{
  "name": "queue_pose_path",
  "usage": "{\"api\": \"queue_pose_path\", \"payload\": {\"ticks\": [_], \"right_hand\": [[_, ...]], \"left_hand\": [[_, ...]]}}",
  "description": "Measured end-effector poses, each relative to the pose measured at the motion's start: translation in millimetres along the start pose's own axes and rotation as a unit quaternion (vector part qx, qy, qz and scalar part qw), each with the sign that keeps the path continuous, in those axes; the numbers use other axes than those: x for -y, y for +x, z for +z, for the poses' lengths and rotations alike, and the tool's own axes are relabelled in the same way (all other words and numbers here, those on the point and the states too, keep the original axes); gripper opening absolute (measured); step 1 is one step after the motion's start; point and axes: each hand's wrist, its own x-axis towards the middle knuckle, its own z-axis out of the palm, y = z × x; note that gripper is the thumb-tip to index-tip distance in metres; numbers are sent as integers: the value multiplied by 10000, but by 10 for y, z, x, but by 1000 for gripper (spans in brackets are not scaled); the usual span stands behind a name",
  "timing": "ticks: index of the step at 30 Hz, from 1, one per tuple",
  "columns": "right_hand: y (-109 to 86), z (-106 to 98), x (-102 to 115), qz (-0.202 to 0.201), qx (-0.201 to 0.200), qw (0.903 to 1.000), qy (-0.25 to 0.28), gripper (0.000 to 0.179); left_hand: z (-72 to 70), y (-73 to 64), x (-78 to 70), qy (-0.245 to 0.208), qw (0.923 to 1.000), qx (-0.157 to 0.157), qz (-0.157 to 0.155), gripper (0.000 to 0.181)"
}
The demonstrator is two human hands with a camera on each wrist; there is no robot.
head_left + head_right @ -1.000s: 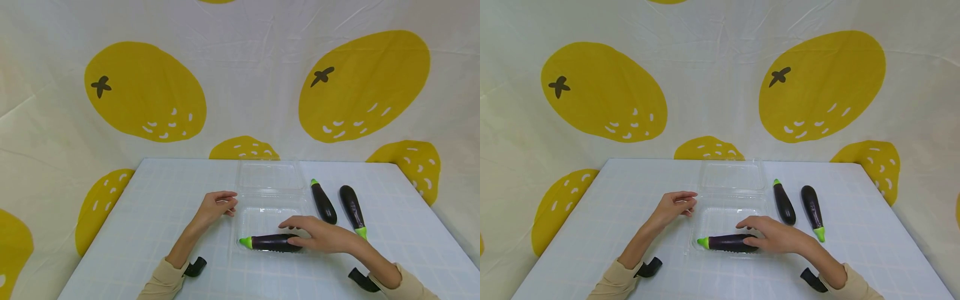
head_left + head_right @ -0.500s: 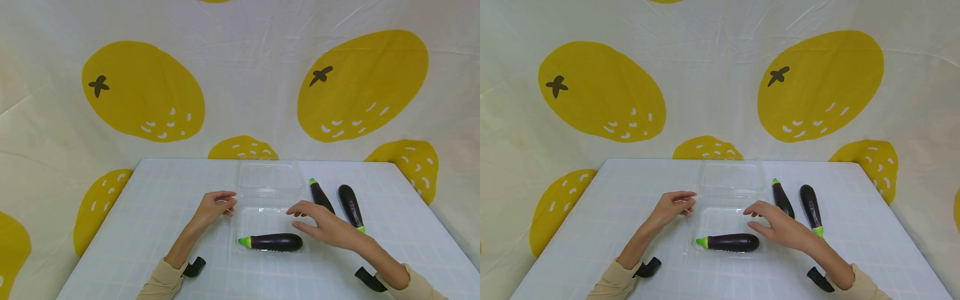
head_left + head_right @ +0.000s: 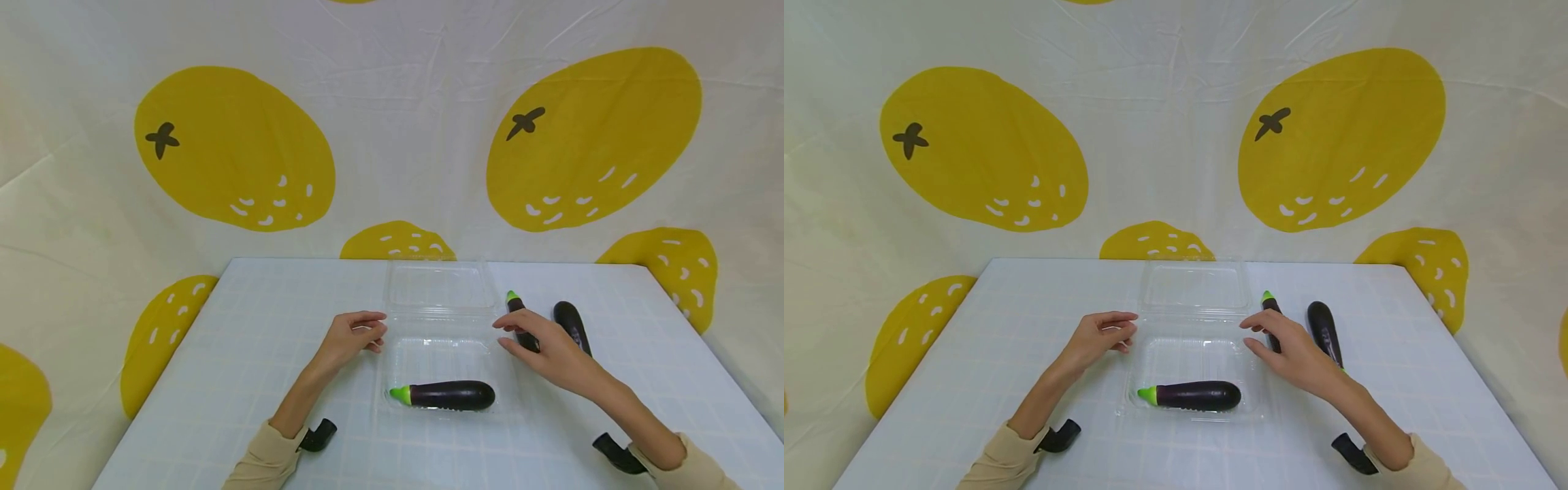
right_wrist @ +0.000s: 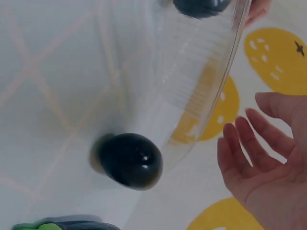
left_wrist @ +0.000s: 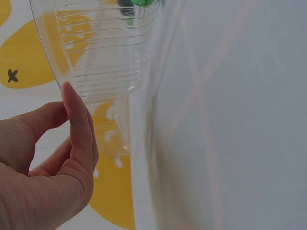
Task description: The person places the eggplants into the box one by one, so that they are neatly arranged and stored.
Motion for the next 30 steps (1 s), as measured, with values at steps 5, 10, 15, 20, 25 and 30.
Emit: {"api": "queue_pose_path", "payload": {"ticks": [5, 10, 15, 20, 25, 30], "right_hand": [[-35, -23, -103, 228, -315, 9992, -82, 31], [-66, -37, -208, 376, -540, 9978, 52, 30], [-101, -18, -293, 686, -575, 9960, -3, 30], [-143, 14, -362, 948, -548, 9940, -45, 32], [-196, 36, -417, 1012, -601, 9930, -55, 35], [-238, 74, -475, 895, -696, 9935, -96, 36]], "left_hand": [[2, 7, 10, -11, 10000, -7, 10, 38], [2, 16, 19, -16, 10000, -14, 23, 37], [-1, 16, 19, 20, 10000, -16, 33, 37], [-2, 14, 15, 37, 10000, -15, 45, 37], [-3, 15, 18, -53, 10000, 12, 73, 37], [-2, 16, 19, -55, 10000, -11, 70, 37]]}}
